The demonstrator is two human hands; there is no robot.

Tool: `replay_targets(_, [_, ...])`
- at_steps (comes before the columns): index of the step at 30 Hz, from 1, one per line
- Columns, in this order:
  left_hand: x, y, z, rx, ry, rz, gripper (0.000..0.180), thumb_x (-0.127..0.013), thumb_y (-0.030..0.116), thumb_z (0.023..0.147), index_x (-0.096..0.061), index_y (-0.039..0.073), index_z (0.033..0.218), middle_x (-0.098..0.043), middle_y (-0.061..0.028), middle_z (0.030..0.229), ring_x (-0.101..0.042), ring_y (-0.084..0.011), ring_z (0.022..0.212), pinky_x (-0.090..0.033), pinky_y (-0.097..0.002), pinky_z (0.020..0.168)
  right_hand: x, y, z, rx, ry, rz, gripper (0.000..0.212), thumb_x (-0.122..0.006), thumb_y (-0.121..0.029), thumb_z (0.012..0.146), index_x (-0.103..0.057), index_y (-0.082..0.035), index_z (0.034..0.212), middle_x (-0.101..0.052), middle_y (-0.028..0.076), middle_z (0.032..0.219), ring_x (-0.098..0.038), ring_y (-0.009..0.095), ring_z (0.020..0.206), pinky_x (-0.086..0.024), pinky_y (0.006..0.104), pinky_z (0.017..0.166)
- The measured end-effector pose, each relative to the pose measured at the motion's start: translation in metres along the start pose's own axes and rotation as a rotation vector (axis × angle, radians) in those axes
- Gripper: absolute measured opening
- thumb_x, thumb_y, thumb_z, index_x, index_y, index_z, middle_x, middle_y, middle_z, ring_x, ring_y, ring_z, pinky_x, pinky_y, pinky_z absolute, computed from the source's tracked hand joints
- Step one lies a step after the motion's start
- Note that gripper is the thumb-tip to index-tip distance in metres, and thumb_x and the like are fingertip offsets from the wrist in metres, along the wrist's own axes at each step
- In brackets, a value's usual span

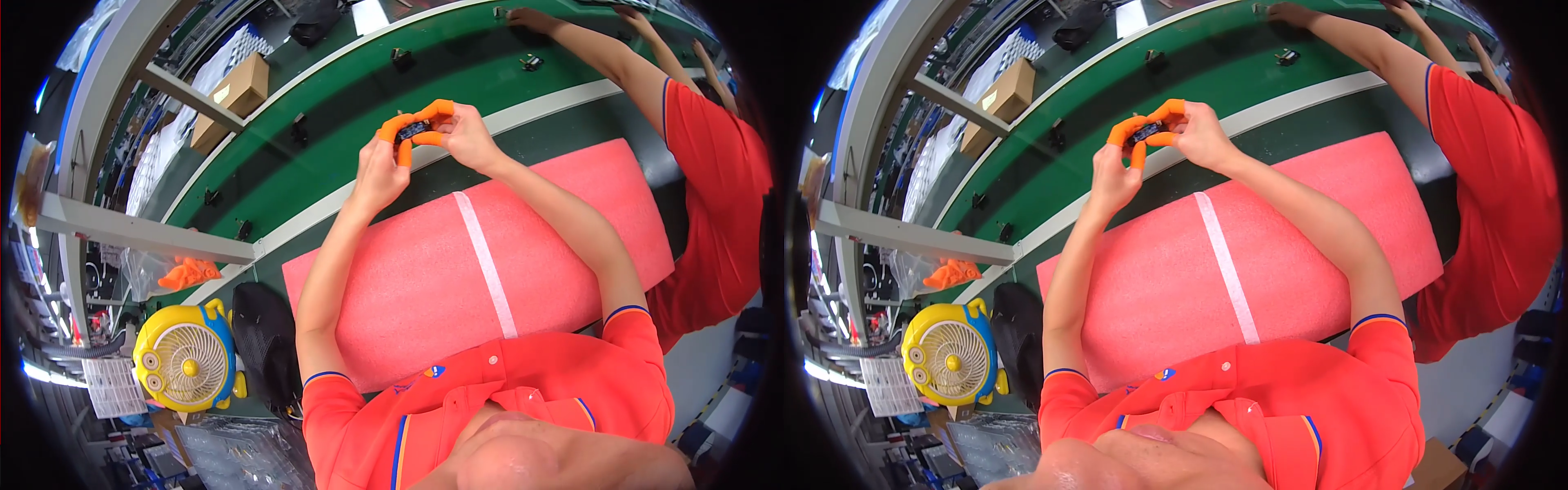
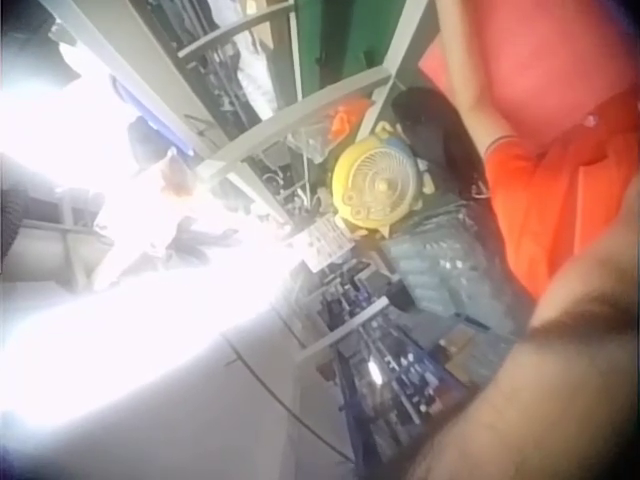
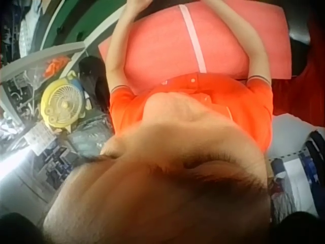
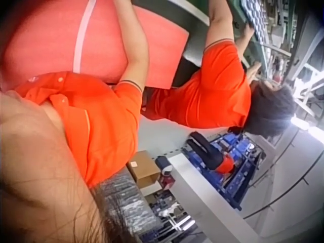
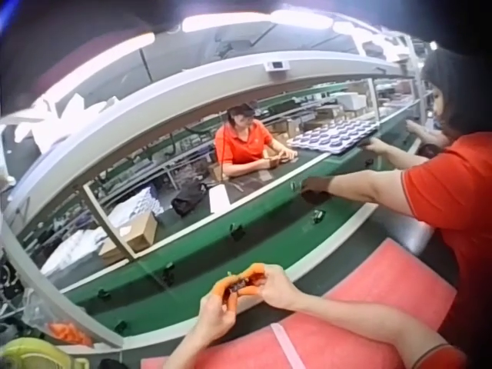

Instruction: The person assembles small electronic components by hand, fitting them into a plastic housing and onto a circuit board at a factory workbench.

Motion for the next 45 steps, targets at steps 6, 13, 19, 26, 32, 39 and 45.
replay_targets(6, [-0.013,-0.036,0.012,0.283,0.029,-0.065,0.044,-0.059,0.004,0.08,-0.049,0.004,0.122,-0.061,-0.0176,0.097,-0.062,-0.0267,0.077,-0.05,-0.033,0.067,0.04,0.038,0.023,-0.077,0.14,-0.077,0.026,-0.067,0.003,0.075,-0.062,0.003,0.1,-0.064,0.01,0.097,-0.061,0.016,0.084,-0.049,0.027,0.079])
replay_targets(13, [0.05,-0.195,0.011,0.31,0.525,0.819,0.044,-0.067,0.015,0.069,-0.056,0.002,0.11,-0.056,-0.0199,0.103,-0.055,-0.0314,0.094,-0.047,-0.0407,0.076,0.039,0.043,0.024,0.196,0.381,-0.7,0.032,-0.071,-0.008,0.074,-0.063,-0.003,0.104,-0.064,0.01,0.1,-0.058,0.023,0.094,-0.045,0.0343,0.083])
replay_targets(19, [0.081,-0.243,0.006,0.492,0.402,0.714,0.032,-0.067,0.016,0.071,-0.063,0.002,0.099,-0.06,-0.0177,0.097,-0.058,-0.0267,0.086,-0.047,-0.037,0.075,0.017,0.044,0.018,0.347,0.247,-0.729,0.034,-0.072,-0.011,0.073,-0.062,-0.005,0.104,-0.063,0.009,0.101,-0.057,0.025,0.094,-0.045,0.0336,0.083])
replay_targets(26, [0.023,-0.075,0.02,0.579,-0.082,-0.127,0.027,-0.063,0.003,0.077,-0.064,0.0,0.104,-0.063,-0.0045,0.079,-0.059,-0.0114,0.068,-0.048,-0.0218,0.063,0.007,0.021,0.005,0.41,0.184,-0.702,0.029,-0.068,-0.006,0.077,-0.06,0.0,0.104,-0.064,0.01,0.093,-0.061,0.025,0.086,-0.048,0.0312,0.077])
replay_targets(32, [0.008,-0.027,0.008,0.437,0.034,-0.274,0.035,-0.066,0.005,0.077,-0.06,-0.002,0.111,-0.064,-0.0067,0.088,-0.06,-0.0144,0.076,-0.047,-0.0228,0.069,-0.003,0.029,0.005,-0.275,-0.164,-0.061,0.022,-0.064,-0.007,0.08,-0.059,0.005,0.098,-0.064,0.011,0.082,-0.064,0.018,0.068,-0.052,0.0264,0.06])
replay_targets(39, [-0.008,-0.027,-0.002,0.335,0.056,-0.525,0.033,-0.055,-0.002,0.086,-0.05,-0.005,0.119,-0.054,-0.0137,0.122,-0.056,-0.0209,0.108,-0.044,-0.0349,0.093,-0.015,0.024,0.001,-0.275,-0.233,0.13,0.017,-0.06,-0.002,0.08,-0.059,0.004,0.096,-0.064,0.011,0.078,-0.065,0.016,0.065,-0.054,0.0248,0.056])
replay_targets(45, [-0.007,-0.024,-0.003,0.287,0.198,-0.489,0.039,-0.051,-0.003,0.088,-0.045,-0.002,0.126,-0.057,-0.0157,0.116,-0.057,-0.0182,0.1,-0.045,-0.0302,0.088,-0.013,0.029,0.007,-0.296,-0.115,0.207,0.022,-0.064,0.002,0.076,-0.056,0.01,0.094,-0.065,0.016,0.075,-0.067,0.022,0.063,-0.056,0.0295,0.057])
Point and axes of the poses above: each hand's wrist, its own z-axis towards the middle knuckle, its own x-axis out of the back of the hand, y = z × x, the point moved 2 cm from there along z, towards the middle knuckle
